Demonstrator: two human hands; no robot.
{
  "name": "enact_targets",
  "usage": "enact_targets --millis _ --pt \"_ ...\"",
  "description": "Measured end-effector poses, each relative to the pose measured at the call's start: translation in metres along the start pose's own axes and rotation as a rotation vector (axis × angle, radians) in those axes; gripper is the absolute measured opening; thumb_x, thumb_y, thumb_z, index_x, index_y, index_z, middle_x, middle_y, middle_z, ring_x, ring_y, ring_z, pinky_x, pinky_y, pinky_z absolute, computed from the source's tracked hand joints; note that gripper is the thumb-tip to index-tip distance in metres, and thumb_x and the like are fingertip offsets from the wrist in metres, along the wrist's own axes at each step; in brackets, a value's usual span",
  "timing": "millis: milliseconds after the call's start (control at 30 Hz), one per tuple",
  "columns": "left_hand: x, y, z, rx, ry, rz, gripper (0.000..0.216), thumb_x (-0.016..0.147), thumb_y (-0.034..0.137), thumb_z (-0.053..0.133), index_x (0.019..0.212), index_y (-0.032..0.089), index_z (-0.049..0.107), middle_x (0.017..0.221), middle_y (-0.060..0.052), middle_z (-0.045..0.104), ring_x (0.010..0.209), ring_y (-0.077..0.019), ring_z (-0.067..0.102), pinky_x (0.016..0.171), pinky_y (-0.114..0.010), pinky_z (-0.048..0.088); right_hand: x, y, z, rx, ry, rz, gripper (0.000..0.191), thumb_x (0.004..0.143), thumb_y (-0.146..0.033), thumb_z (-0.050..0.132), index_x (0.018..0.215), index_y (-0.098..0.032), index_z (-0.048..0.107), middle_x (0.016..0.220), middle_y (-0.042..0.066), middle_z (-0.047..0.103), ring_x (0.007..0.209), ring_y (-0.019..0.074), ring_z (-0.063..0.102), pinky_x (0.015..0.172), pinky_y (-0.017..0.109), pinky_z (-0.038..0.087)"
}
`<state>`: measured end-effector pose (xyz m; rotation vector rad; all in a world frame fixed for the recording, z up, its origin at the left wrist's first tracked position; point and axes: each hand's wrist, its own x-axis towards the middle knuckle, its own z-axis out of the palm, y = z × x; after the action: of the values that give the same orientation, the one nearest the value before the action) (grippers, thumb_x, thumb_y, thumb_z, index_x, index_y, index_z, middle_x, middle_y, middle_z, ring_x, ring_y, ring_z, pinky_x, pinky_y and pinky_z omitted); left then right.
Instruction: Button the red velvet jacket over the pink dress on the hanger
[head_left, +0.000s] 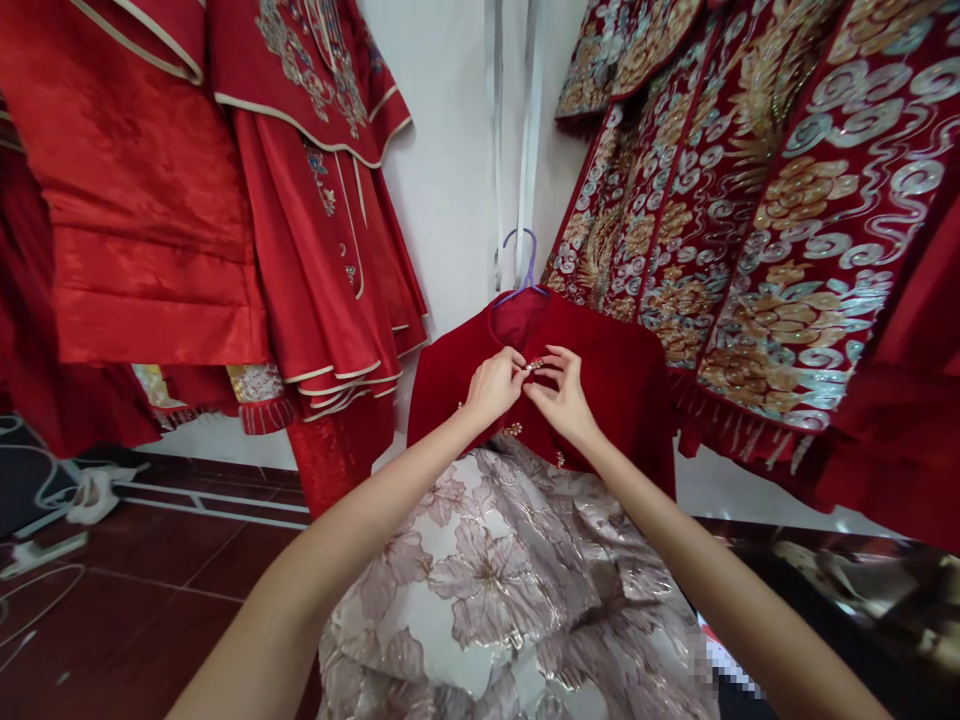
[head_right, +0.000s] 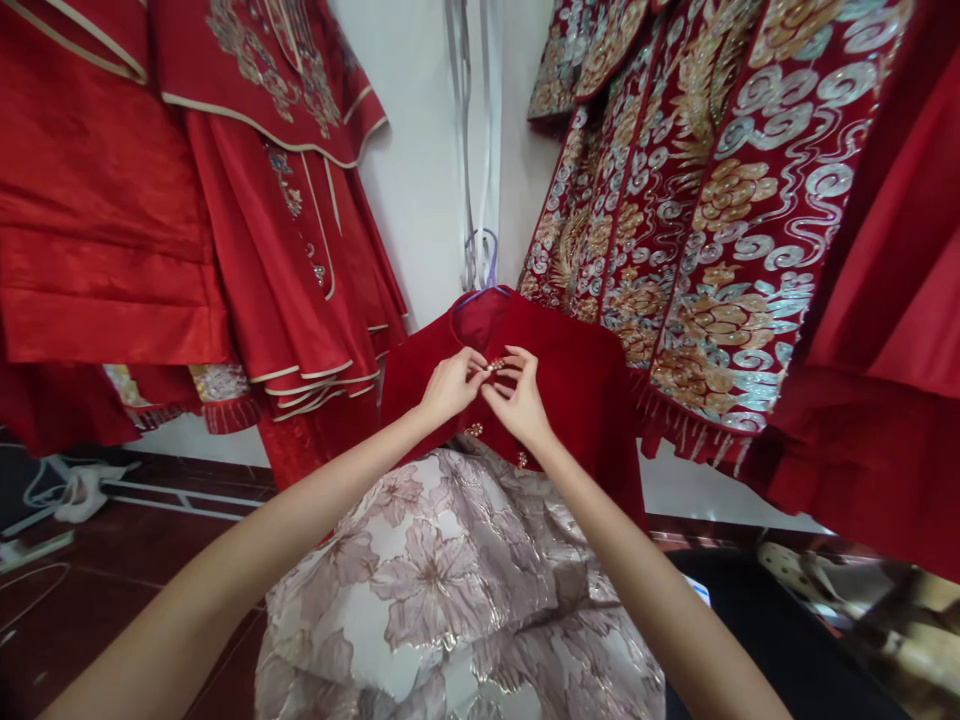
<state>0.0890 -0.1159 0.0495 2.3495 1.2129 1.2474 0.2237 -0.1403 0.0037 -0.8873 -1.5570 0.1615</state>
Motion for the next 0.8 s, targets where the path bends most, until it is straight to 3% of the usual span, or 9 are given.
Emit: enact_targets --millis 67,133,233,367,433,533,600,667,800 --pt "0.002 -0.004 0.003 -0.279 0.024 -0.219 0.026 0.088 0.038 0.054 0.103 0.018 0.052 0.091 -0.008 0.068 0.081 -0.0174 0.065 0.079 -0.031 0.051 -0.026 0.0 0.006 -0.175 -0.03 -0.135 0.088 0.07 -0.037 0.07 0.14 -0.022 0.02 0.147 0.018 0.024 0.13 0.0284 0.039 0.1 0.047 0.045" --pt "0.004 -0.006 0.002 -0.526 0.001 -0.43 0.035 0.092 0.049 0.042 0.103 0.016 0.048 0.087 -0.008 0.067 0.068 -0.0147 0.064 0.069 -0.029 0.053 -0.05 0.006 0.012 -0.399 -0.134 -0.3 0.085 0.072 -0.03 0.069 0.142 -0.024 0.021 0.153 0.015 0.012 0.14 0.0319 0.022 0.109 0.054 0.031" --pt "0.004 -0.006 -0.004 -0.688 -0.048 -0.544 0.044 0.093 0.054 0.031 0.095 0.015 0.049 0.083 -0.009 0.066 0.057 -0.0134 0.06 0.059 -0.029 0.054 -0.071 0.023 0.013 -0.591 -0.132 -0.429 0.063 0.08 -0.01 0.052 0.138 -0.026 0.032 0.15 0.012 0.024 0.136 0.0284 0.03 0.107 0.053 0.033" --pt "-0.005 -0.009 -0.005 -0.716 -0.119 -0.554 0.046 0.093 0.051 0.029 0.085 0.014 0.055 0.08 -0.011 0.066 0.057 -0.0138 0.059 0.057 -0.028 0.053 -0.074 0.029 -0.002 -0.54 0.026 -0.296 0.046 0.082 -0.012 0.052 0.127 -0.019 0.046 0.113 0.011 0.059 0.101 0.0236 0.056 0.086 0.042 0.048" --pt "-0.011 -0.014 0.002 -0.718 -0.132 -0.577 0.038 0.093 0.045 0.034 0.09 0.015 0.056 0.088 -0.012 0.067 0.06 -0.0145 0.061 0.058 -0.028 0.054 -0.071 0.017 -0.013 -0.464 0.146 -0.198 0.032 0.082 -0.015 0.053 0.114 -0.017 0.054 0.098 0.008 0.062 0.089 0.0218 0.057 0.082 0.04 0.048" --pt "-0.02 -0.025 0.02 -0.735 -0.126 -0.626 0.028 0.09 0.035 0.041 0.109 0.018 0.053 0.112 -0.015 0.064 0.065 -0.0163 0.063 0.059 -0.033 0.055 -0.067 -0.008 -0.026 -0.351 0.228 -0.138 0.022 0.083 -0.012 0.049 0.102 -0.019 0.059 0.096 0.006 0.062 0.09 0.02 0.057 0.084 0.037 0.046" --pt "-0.027 -0.031 0.031 -0.699 -0.123 -0.599 0.032 0.088 0.028 0.043 0.117 0.02 0.05 0.12 -0.014 0.061 0.07 -0.0173 0.064 0.063 -0.035 0.055 -0.066 -0.022 -0.028 -0.288 0.181 -0.098 0.028 0.082 -0.011 0.047 0.106 -0.019 0.059 0.099 0.006 0.061 0.092 0.0189 0.056 0.085 0.034 0.046" --pt "-0.035 -0.035 0.036 -0.563 -0.076 -0.473 0.037 0.082 0.02 0.049 0.119 0.02 0.05 0.116 -0.012 0.062 0.075 -0.0177 0.064 0.072 -0.036 0.054 -0.065 -0.031 -0.025 -0.24 0.054 -0.052 0.034 0.081 -0.011 0.047 0.111 -0.02 0.058 0.1 0.006 0.06 0.088 0.0176 0.056 0.081 0.031 0.046" --pt "-0.053 -0.039 0.032 -0.151 0.225 -0.27 0.049 0.067 0.005 0.058 0.114 0.017 0.049 0.107 -0.01 0.056 0.095 -0.0202 0.058 0.092 -0.036 0.045 -0.066 -0.035 -0.009 -0.175 -0.213 0.017 0.032 0.075 -0.009 0.051 0.105 -0.02 0.059 0.091 0.002 0.059 0.074 0.0144 0.055 0.072 0.027 0.046"
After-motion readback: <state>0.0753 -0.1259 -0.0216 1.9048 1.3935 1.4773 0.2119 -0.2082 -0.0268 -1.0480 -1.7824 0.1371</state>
